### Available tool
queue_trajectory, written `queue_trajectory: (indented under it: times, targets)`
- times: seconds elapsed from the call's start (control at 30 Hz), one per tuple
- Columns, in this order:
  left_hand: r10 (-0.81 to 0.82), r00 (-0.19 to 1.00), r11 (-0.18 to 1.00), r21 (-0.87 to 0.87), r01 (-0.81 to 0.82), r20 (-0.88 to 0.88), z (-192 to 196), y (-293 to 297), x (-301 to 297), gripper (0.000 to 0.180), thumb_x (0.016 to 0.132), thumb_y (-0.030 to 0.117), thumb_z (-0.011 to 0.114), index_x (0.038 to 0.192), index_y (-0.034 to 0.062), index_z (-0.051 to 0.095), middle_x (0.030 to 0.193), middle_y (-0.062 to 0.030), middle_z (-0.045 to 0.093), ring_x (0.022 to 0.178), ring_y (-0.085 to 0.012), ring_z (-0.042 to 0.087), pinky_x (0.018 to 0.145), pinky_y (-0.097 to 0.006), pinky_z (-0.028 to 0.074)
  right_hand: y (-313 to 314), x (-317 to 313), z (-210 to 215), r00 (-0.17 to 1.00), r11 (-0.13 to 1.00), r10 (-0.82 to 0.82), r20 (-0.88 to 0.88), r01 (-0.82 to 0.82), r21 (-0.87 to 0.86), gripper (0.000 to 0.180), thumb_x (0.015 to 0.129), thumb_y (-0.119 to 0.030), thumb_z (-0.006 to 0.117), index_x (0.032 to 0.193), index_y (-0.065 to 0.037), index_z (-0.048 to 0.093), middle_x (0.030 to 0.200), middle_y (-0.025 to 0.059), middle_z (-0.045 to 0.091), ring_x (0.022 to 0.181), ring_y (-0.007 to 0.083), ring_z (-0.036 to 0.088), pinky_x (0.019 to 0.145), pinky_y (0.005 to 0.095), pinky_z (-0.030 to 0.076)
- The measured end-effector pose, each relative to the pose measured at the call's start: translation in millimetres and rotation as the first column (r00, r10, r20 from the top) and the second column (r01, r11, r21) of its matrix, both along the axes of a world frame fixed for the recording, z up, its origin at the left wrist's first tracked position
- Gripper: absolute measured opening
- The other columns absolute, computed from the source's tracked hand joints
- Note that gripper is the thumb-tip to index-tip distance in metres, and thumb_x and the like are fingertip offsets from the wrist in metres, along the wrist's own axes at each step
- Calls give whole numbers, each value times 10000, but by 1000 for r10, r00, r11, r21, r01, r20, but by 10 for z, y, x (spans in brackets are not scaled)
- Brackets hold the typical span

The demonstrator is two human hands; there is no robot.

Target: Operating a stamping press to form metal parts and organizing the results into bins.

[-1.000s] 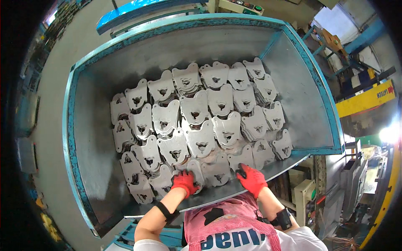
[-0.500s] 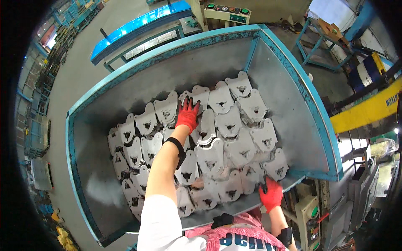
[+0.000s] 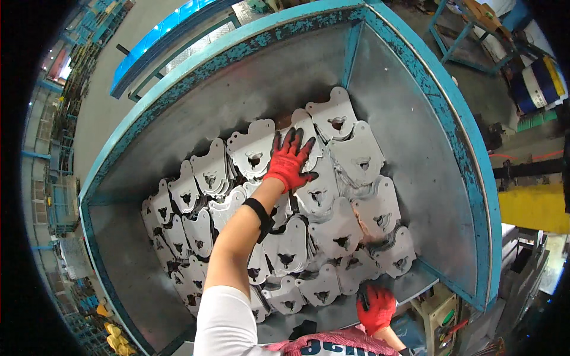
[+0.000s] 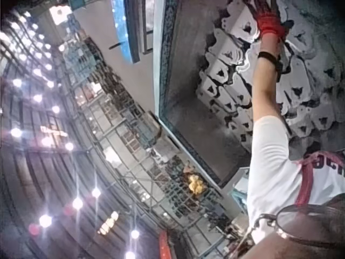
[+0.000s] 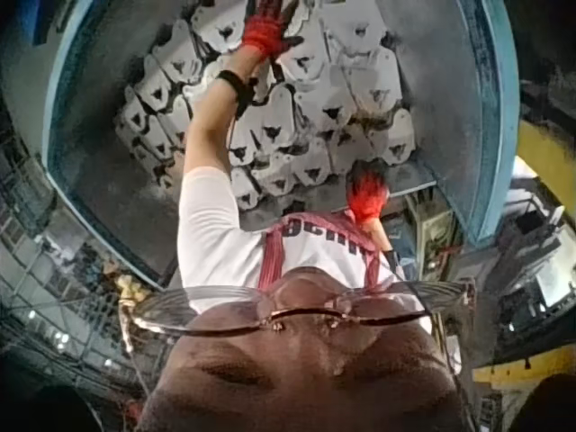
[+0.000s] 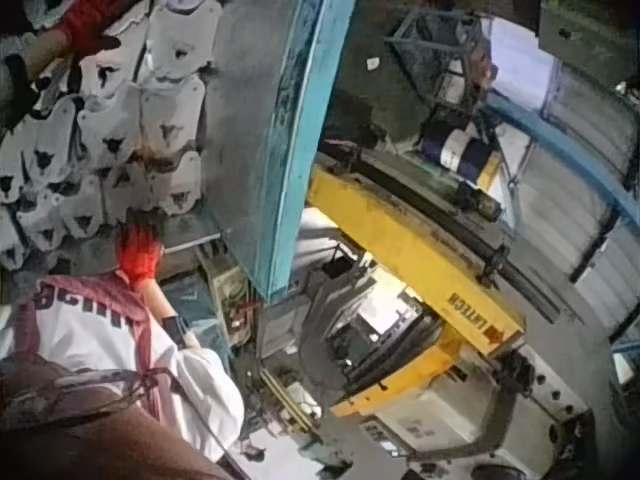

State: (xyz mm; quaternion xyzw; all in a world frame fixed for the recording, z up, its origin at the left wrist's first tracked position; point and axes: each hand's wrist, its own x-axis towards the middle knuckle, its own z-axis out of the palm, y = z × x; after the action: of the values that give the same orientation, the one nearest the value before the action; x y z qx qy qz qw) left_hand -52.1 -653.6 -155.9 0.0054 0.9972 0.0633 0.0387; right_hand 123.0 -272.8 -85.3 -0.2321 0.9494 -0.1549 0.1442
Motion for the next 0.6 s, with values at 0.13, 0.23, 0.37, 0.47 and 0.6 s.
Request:
queue_trajectory:
  times: [0.13,0.23,0.37,0.47,0.6]
  targets:
    - [96,995,991,-96,-96,-4,-150,23,-129,872,693,580,546,1378,178,188,1415,-180,160,1303,-380,125,1026,-559,49,1,-2,-3,1000,1000,-1,-7,1,6,452,643,-284,617,1037,-67,566,1017,116,578,907,275,545,819,416,402]
    - [166,986,974,-162,-160,23,-124,46,-250,837,736,573,498,1389,179,154,1432,-172,111,1295,-400,128,1026,-554,47,18,14,-39,1000,1000,-6,-29,5,-13,460,635,-286,622,1037,-71,568,1016,110,580,906,275,546,821,417,402]
    - [167,986,978,-127,-166,-4,-195,-31,-308,801,742,556,500,1378,176,195,1426,-166,134,1302,-392,102,1032,-548,42,55,31,-57,1000,1000,5,-29,-5,4,464,635,-283,625,1047,-77,568,1012,105,582,905,279,544,831,420,394]
    - [121,991,979,-155,-129,-60,-209,-81,-287,797,727,547,523,1364,163,234,1421,-163,146,1299,-386,110,1042,-530,43,48,16,-35,1000,1000,4,-18,-4,-7,460,636,-278,623,1046,-78,567,1016,103,582,901,276,544,835,422,391]
    - [131,991,966,-222,-130,-12,-207,-82,-285,879,687,521,582,1380,155,184,1411,-172,178,1282,-390,173,1039,-530,56,48,-4,-37,1000,999,6,-28,-7,-50,459,639,-282,617,1046,-77,566,1026,102,580,901,274,545,834,423,391]
